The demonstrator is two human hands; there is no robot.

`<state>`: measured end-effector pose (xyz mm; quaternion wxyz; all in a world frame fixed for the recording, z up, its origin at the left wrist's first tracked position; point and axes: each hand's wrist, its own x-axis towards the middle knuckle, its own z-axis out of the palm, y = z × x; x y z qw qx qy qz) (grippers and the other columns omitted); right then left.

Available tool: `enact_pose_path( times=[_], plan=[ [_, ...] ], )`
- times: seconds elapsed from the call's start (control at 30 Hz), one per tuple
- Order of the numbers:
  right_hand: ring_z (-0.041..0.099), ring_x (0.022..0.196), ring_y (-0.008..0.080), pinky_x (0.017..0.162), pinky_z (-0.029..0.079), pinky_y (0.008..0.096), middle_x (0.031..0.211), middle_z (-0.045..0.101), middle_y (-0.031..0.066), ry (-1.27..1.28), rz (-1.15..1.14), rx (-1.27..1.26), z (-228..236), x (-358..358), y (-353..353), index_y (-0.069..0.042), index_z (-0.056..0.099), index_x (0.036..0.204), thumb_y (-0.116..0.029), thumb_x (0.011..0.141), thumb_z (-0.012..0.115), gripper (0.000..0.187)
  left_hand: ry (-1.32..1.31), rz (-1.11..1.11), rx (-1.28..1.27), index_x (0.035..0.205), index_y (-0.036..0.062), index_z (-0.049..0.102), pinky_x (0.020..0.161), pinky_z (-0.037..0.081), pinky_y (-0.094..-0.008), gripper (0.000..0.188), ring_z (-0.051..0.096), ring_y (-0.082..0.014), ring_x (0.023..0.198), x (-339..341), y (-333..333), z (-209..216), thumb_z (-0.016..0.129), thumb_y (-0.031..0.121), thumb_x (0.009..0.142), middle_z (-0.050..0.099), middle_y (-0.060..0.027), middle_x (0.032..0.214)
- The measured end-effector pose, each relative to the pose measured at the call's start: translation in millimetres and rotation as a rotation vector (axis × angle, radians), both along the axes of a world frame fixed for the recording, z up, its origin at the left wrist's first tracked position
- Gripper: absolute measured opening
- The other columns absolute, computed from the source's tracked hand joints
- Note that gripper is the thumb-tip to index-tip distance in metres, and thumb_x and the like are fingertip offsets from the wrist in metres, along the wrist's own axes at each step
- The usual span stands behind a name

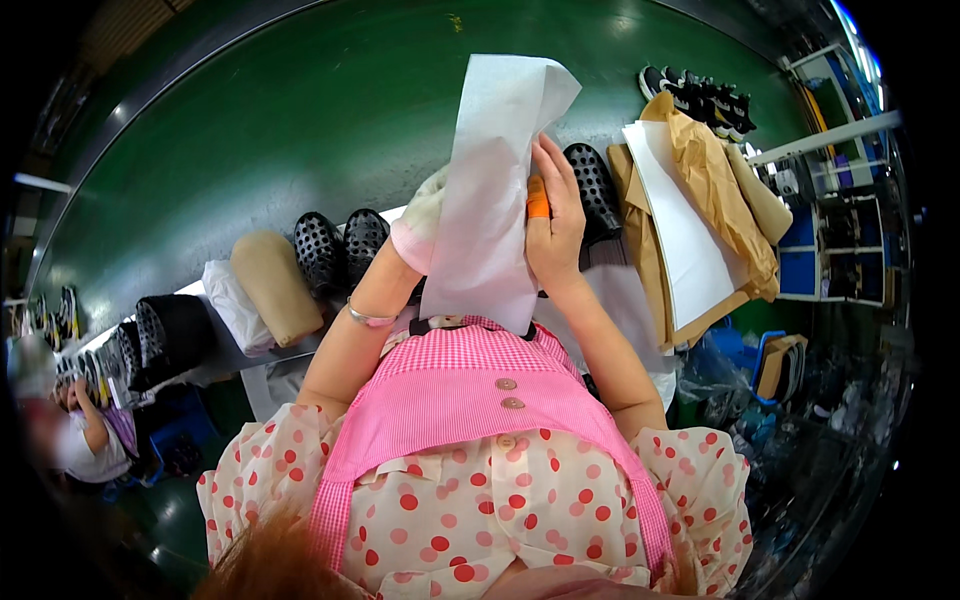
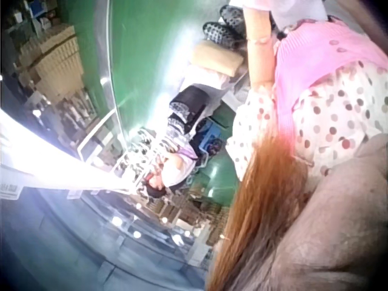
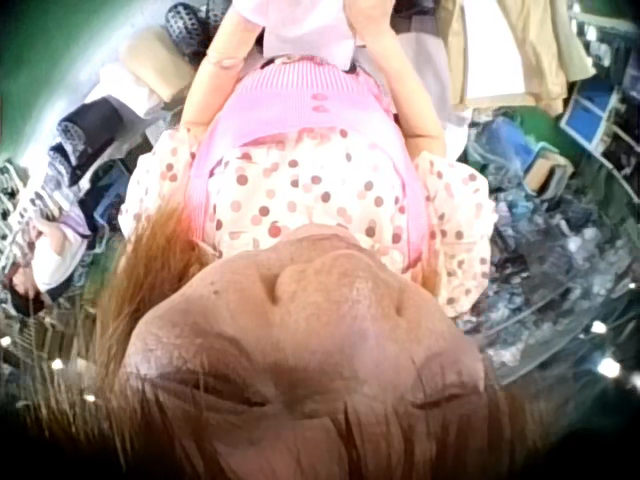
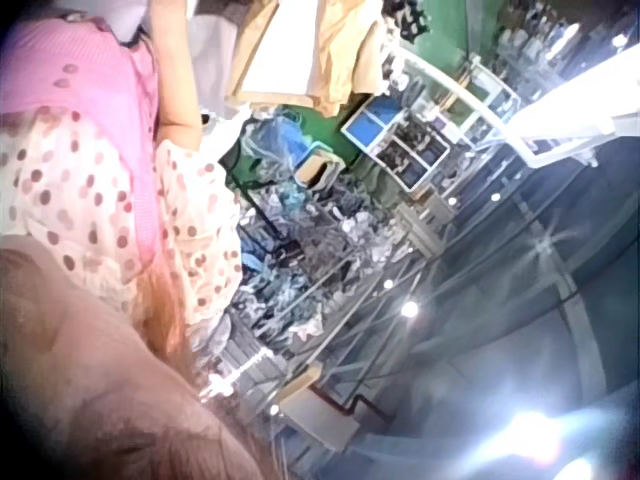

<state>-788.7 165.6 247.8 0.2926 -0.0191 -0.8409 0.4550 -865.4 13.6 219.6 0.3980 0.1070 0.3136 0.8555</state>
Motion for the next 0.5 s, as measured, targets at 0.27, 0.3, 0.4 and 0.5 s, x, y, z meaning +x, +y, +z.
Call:
enact_pose_path(
  times=[0.27,0.3,0.4,0.5],
  plan=[
    [0.036,0.135,0.0282,0.109,0.029,0.0347,0.146,0.036,0.019,-0.213,0.321,-0.183,-10,-3,42,-0.001,0.029,0.145,-0.029,0.097,0.05,0.059,-0.028,0.214,-0.113,0.123,0.0042,0.055,0.079,0.053,-0.0249,0.033,0.062,-0.0107,0.093,24,27,9,0.06,0.015,0.092,0.064,-0.0024,0.108],
    [0.037,0.134,0.0269,0.109,0.029,0.034,0.145,0.037,0.0179,-0.286,0.382,-0.312,-11,-3,46,-0.001,0.028,0.146,-0.032,0.097,0.052,0.063,0.027,0.223,-0.126,0.123,0.0041,0.055,0.078,0.053,-0.0244,0.033,0.062,-0.0102,0.092,27,28,11,0.06,0.015,0.092,0.064,-0.0018,0.107],
    [0.039,0.131,0.0238,0.107,0.03,0.0326,0.143,0.039,0.0151,-0.454,0.508,-0.589,-13,0,51,-0.002,0.025,0.147,-0.04,0.094,0.057,0.072,0.75,0.362,-0.444,0.126,0.0035,0.054,0.079,0.052,-0.024,0.035,0.061,-0.0104,0.095,27,29,-1,0.059,0.014,0.093,0.063,-0.0019,0.11],
    [0.041,0.128,0.0231,0.105,0.032,0.0332,0.139,0.041,0.0141,-0.481,0.525,-0.649,1,4,47,-0.003,0.024,0.147,-0.044,0.09,0.062,0.08,0.357,0.303,-0.269,0.131,0.003,0.05,0.083,0.05,-0.0245,0.04,0.059,-0.0111,0.101,31,39,20,0.058,0.014,0.093,0.061,-0.0032,0.116]
  ],
)
